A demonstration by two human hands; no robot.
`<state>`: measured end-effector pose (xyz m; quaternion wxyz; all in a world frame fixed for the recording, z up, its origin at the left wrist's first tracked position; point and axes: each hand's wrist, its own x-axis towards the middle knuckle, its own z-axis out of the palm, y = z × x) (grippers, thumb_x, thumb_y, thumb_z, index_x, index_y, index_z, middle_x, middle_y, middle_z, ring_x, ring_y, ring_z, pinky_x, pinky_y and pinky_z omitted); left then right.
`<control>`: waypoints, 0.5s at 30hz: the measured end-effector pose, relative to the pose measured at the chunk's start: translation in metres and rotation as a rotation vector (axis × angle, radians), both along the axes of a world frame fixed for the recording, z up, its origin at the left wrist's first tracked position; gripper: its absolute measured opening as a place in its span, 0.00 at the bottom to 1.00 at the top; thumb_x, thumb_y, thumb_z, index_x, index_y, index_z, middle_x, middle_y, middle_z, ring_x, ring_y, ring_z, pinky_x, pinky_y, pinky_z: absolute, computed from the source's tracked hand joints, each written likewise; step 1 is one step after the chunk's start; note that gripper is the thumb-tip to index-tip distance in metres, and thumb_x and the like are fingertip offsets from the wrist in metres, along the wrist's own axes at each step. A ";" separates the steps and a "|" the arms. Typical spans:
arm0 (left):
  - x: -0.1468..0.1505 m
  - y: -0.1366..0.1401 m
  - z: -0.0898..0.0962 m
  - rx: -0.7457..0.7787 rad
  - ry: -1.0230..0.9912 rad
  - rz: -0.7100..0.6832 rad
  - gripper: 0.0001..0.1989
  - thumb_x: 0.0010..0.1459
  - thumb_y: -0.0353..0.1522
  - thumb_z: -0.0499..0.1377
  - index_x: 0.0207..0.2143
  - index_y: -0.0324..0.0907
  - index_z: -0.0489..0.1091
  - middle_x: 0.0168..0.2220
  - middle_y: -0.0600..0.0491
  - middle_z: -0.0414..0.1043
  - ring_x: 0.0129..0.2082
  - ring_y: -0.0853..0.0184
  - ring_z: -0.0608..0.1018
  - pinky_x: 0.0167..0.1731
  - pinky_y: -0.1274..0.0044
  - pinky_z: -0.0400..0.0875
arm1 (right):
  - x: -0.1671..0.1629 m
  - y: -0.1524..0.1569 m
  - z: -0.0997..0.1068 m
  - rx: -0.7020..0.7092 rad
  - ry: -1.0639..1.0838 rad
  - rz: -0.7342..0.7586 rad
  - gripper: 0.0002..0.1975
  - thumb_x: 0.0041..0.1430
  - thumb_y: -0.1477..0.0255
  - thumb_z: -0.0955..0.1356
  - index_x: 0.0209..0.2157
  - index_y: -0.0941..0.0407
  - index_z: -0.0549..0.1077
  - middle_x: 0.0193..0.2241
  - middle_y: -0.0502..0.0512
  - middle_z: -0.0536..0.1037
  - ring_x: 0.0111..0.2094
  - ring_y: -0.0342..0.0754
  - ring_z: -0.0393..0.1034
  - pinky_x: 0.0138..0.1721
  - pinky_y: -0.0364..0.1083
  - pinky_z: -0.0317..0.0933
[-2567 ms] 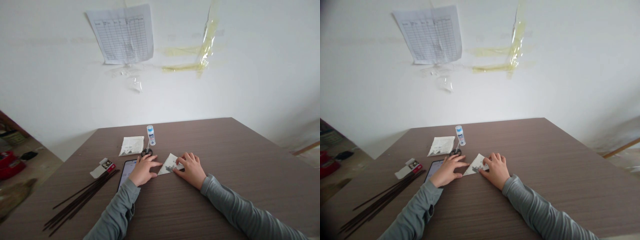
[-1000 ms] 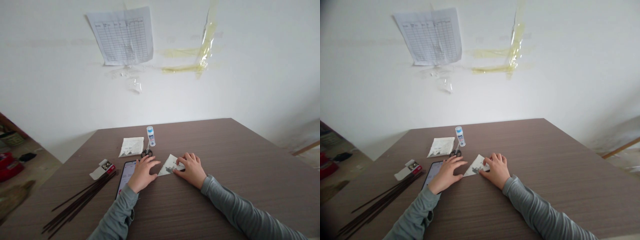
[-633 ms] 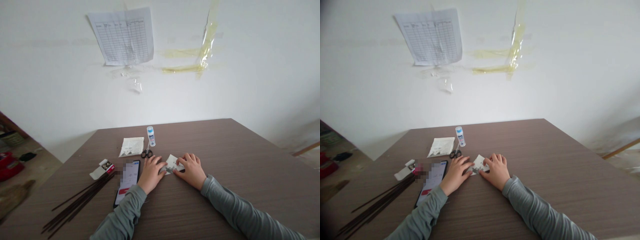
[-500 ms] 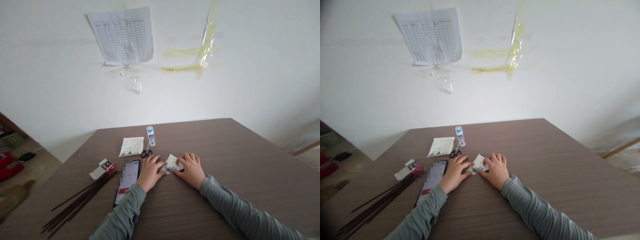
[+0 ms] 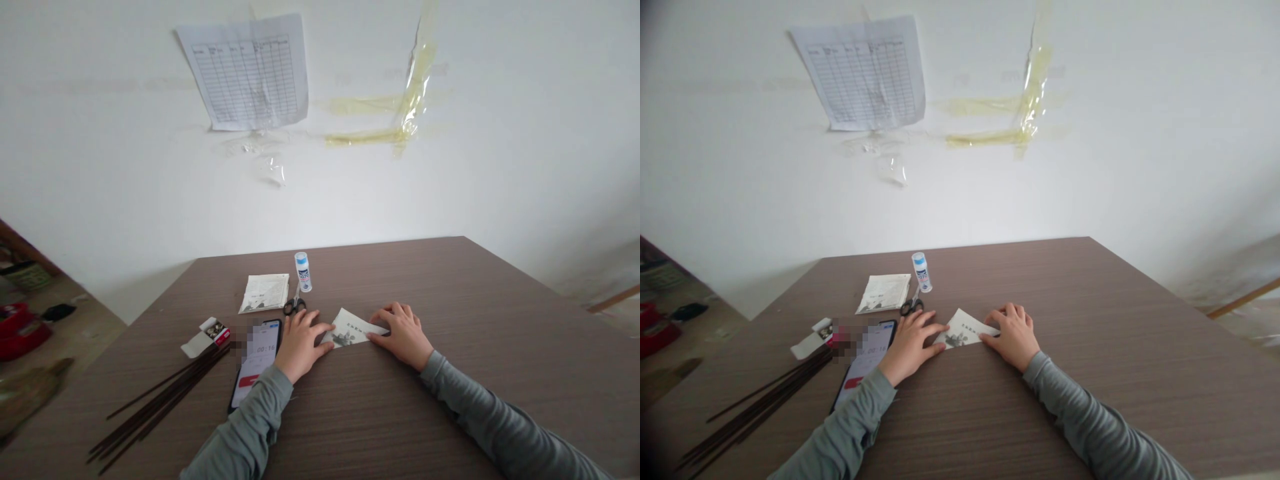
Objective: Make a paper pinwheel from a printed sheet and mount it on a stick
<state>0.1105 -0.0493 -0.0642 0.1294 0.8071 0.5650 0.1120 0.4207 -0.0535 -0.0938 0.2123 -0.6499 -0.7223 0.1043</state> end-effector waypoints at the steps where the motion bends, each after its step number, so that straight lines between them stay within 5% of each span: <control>1: 0.000 0.000 0.000 0.001 -0.001 0.001 0.20 0.78 0.42 0.78 0.69 0.63 0.93 0.85 0.45 0.80 0.88 0.30 0.73 0.88 0.27 0.62 | 0.004 0.000 0.000 -0.003 0.004 -0.003 0.12 0.71 0.63 0.84 0.54 0.39 0.95 0.61 0.63 0.88 0.72 0.76 0.78 0.72 0.73 0.77; 15: 0.005 -0.005 0.013 -0.048 0.043 0.035 0.22 0.80 0.41 0.77 0.72 0.62 0.92 0.88 0.42 0.76 0.91 0.28 0.69 0.89 0.26 0.57 | 0.036 0.004 -0.012 -0.052 0.077 -0.005 0.26 0.68 0.72 0.82 0.64 0.39 0.95 0.66 0.62 0.85 0.74 0.72 0.78 0.78 0.70 0.72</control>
